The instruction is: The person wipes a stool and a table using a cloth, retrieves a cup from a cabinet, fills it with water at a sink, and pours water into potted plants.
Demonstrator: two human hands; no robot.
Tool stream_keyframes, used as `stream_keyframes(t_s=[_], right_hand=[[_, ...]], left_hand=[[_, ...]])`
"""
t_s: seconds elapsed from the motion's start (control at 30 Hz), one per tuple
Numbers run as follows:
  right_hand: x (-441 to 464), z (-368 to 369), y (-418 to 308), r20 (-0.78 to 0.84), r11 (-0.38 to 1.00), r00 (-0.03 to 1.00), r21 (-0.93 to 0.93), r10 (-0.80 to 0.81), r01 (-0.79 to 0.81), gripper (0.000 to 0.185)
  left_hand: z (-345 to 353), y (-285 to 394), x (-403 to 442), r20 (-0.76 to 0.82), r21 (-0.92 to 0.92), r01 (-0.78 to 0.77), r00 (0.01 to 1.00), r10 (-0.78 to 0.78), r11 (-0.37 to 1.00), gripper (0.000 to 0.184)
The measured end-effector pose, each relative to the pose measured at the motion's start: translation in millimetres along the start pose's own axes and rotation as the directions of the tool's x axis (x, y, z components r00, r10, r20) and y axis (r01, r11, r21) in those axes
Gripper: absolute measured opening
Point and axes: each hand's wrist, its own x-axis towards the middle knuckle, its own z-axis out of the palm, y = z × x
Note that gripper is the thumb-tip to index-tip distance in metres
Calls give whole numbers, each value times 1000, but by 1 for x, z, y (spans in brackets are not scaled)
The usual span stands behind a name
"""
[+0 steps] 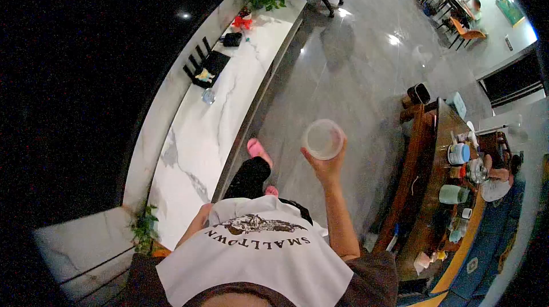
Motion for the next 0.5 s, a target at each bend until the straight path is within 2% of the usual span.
stream_keyframes(t_s=[0.1,0.17,0.23,0.27,0.33,0.37,0.4,0.43,0.47,0.5], right_hand=[[59,1,16,-4,999,1000,-38,-11,11,77],[100,4,27,-17,995,1000,-95,-22,20,78],[150,4,35,-42,1000,999,-27,-15,14,79],[176,2,30,-42,999,999,-43,-23,22,79],[221,0,30,-41,982,997,-180,-58,50,79],[252,0,36,-37,981,998,-187,-52,44,79],[273,4,47,-68,988,996,-151,-55,44,81],[292,0,56,-100,992,993,-115,-56,44,83],[312,-10,58,-101,994,994,-104,-39,29,83],[322,-14,60,-115,998,993,-63,-30,23,83]], left_hand=[[-9,25,28,80,61,340,935,-345,938,25],[-12,50,52,98,96,466,875,-474,880,25],[-8,89,81,110,141,516,840,-532,845,24],[-4,109,102,125,180,476,857,-500,861,24],[10,147,164,195,352,143,955,-222,925,17],[13,182,191,314,516,-208,948,43,831,16],[16,215,220,407,630,-505,862,304,589,16],[36,227,261,192,432,-504,861,470,748,22],[44,308,250,104,419,-434,896,433,798,23],[46,403,211,102,194,-218,974,201,957,26]])
